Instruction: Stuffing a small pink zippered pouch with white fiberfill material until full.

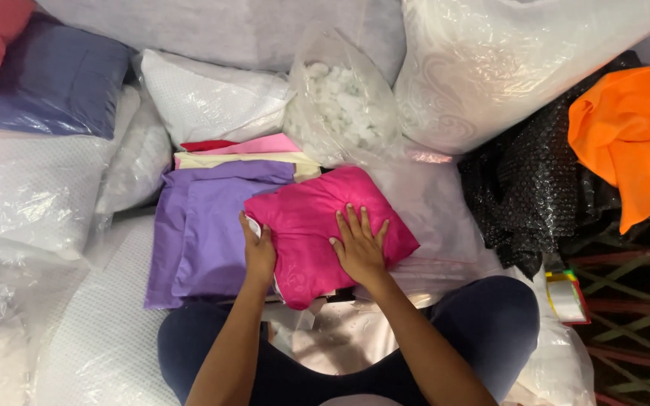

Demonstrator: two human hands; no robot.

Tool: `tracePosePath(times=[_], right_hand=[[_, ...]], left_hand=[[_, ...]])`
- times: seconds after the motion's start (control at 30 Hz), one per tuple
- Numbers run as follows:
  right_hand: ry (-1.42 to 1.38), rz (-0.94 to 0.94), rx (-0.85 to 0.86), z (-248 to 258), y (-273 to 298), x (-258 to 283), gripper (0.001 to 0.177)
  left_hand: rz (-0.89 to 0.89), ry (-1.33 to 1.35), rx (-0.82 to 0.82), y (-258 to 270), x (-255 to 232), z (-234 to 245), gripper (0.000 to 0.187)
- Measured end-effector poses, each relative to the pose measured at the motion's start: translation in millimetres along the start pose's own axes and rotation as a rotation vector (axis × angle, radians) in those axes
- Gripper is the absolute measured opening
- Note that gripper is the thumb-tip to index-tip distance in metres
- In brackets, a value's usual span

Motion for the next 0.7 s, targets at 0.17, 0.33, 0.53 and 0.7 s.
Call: tracePosePath(times=[0.17,0.33,0.53,0.7], right_hand=[[0.01,0.052,-0.156,57,1,35,0.066],[0.098,0.193,0.028,-3,0,50,0.06],[0.063,0.193,-0.06,34,-11,64,0.06],[0.041,0.242,-0.035,2,-29,51,0.058]], left_hand=[[-0.033,-0.024,0.021,-8,9,-1,0.075],[-0.094,-0.02,0.042,8,-21,2,0.08],[-0.23,-0.012,0.072,-3,-11,-2,0.077],[-0.315,-0.08,0.057,-17,16,-6,0.072]])
Point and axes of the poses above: each hand's wrist, its own y-axis away from the middle knuckle, its own z-axis out of the back of the hand, x = y × z, the point moved 8 cm from there along -y, towards the middle knuckle, and after that the axes turned 3 degrees about -z, right-handed, at the moved point
